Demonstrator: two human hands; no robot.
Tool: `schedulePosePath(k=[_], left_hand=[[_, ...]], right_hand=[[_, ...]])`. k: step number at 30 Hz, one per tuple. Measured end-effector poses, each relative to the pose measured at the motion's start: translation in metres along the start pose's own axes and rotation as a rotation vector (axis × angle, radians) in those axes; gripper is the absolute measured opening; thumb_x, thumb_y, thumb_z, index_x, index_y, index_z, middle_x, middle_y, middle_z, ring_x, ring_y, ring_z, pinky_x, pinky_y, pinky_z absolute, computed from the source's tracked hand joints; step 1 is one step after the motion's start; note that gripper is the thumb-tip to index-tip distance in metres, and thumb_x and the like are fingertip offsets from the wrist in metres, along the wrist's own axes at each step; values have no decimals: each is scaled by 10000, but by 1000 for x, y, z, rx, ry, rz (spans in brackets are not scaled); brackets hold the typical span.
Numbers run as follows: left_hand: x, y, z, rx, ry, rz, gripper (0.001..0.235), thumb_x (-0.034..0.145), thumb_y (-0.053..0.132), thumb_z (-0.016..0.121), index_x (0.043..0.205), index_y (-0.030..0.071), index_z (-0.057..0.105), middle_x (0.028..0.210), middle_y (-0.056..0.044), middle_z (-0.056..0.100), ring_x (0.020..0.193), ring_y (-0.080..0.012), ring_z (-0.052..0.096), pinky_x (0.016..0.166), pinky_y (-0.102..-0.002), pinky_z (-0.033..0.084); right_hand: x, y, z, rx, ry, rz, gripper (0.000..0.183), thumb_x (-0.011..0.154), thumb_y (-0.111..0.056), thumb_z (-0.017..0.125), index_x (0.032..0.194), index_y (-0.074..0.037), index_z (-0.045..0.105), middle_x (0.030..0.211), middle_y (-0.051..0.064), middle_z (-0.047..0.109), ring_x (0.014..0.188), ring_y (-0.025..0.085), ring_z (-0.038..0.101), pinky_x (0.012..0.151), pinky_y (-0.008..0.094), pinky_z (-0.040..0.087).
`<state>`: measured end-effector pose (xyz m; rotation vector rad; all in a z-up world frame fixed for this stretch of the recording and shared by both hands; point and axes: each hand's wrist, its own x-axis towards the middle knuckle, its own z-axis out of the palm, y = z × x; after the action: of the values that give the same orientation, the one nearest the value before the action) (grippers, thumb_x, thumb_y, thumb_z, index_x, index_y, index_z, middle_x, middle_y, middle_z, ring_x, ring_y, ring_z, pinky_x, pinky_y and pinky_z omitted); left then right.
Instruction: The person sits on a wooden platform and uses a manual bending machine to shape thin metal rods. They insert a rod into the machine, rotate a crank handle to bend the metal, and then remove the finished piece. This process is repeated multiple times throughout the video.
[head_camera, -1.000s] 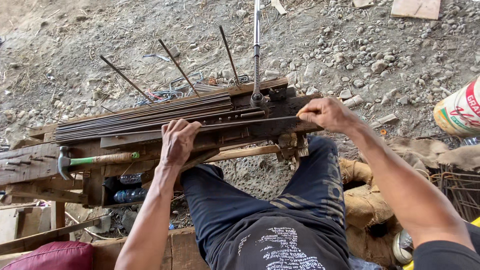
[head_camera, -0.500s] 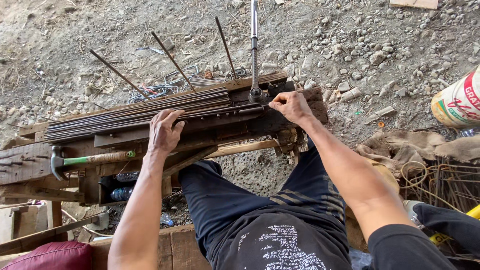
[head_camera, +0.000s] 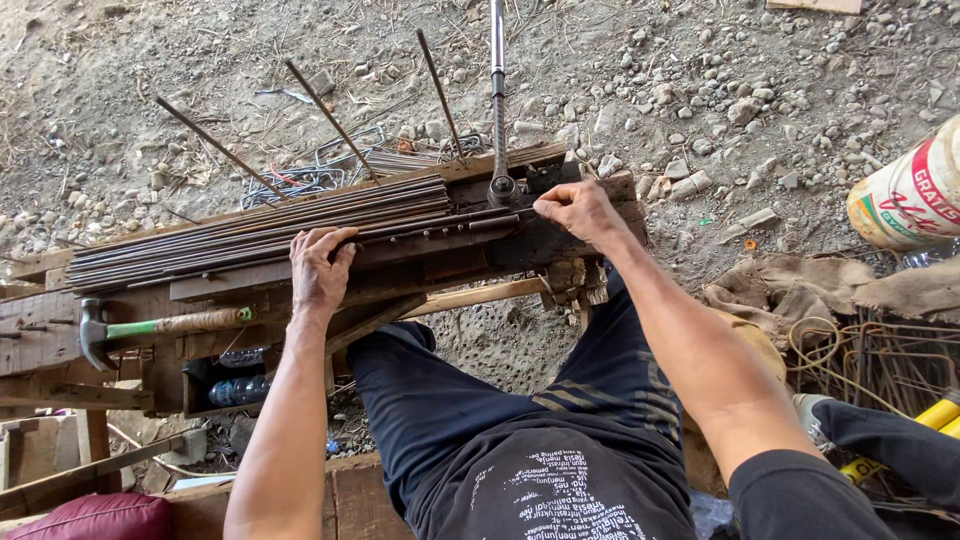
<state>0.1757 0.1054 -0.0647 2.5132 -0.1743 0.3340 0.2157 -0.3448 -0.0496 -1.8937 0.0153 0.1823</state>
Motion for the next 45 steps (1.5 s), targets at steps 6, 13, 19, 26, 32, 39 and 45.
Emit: schedulePosePath(k=[6, 13, 19, 26, 32, 39, 45], left_hand=[[1, 7, -3, -22, 20, -22, 220, 929, 289, 715, 1145, 315, 745, 1092, -17, 670, 1139, -246, 596, 1187, -421, 269], [1, 11, -6, -34, 23, -43, 210, 920, 246, 721, 1120, 300, 755, 1073, -26, 674, 1121, -265, 599, 1188, -432, 274], [3, 10, -4, -54, 31, -78, 217, 885, 243, 754, 1090, 317, 759, 1058, 0, 672, 1110, -252, 593, 1181, -442, 278], [5, 36, -18, -31, 4, -90, 201, 886, 197, 745, 1082, 238, 765, 1055, -6, 677, 1073, -262, 557, 1083, -432, 327], [5, 52, -27, -21, -41, -66, 188, 927, 200, 725, 1113, 186, 751, 1094, 1, 680, 1072, -247, 550, 1003, -429, 347], [10, 61, -32, -14, -7, -40, 181, 901, 143, 749, 1081, 153, 766, 1075, 1, 710, 1043, -212, 578, 1011, -399, 358], [11, 64, -35, -7, -33, -73, 166, 900, 160, 738, 1063, 170, 765, 1073, 8, 712, 1039, -206, 582, 1048, -411, 347]], right_hand=[[10, 17, 12, -70, 34, -8, 99, 833, -264, 774, 898, -191, 789, 686, -1, 710, 620, 66, 604, 523, 238, 511], [15, 10, 5, -84, -34, -13, 88, 848, -273, 768, 904, -209, 789, 670, -8, 711, 572, 67, 611, 523, 214, 493], [23, -55, -19, -144, -113, -62, 147, 977, -206, 666, 1050, -124, 763, 836, 87, 718, 720, 149, 577, 648, 320, 497], [99, -102, 8, -765, -361, -120, 624, 922, 102, 424, 1447, -232, 475, 1442, 95, 323, 1304, 309, 345, 1030, 395, 410], [150, -63, 1, -1346, -449, -206, 783, 911, -119, 561, 1531, -458, 222, 1683, -18, -51, 1510, 353, -29, 1213, 556, 3], [191, -37, -9, -1517, -384, -548, 159, 1010, -52, 494, 977, -205, 464, 1003, 13, 616, 1421, 286, 445, 1212, 553, 208], [186, -10, -78, -1243, -356, -317, 148, 908, 114, 571, 859, -21, 609, 1618, 232, 297, 1448, 376, 280, 1197, 468, 257]])
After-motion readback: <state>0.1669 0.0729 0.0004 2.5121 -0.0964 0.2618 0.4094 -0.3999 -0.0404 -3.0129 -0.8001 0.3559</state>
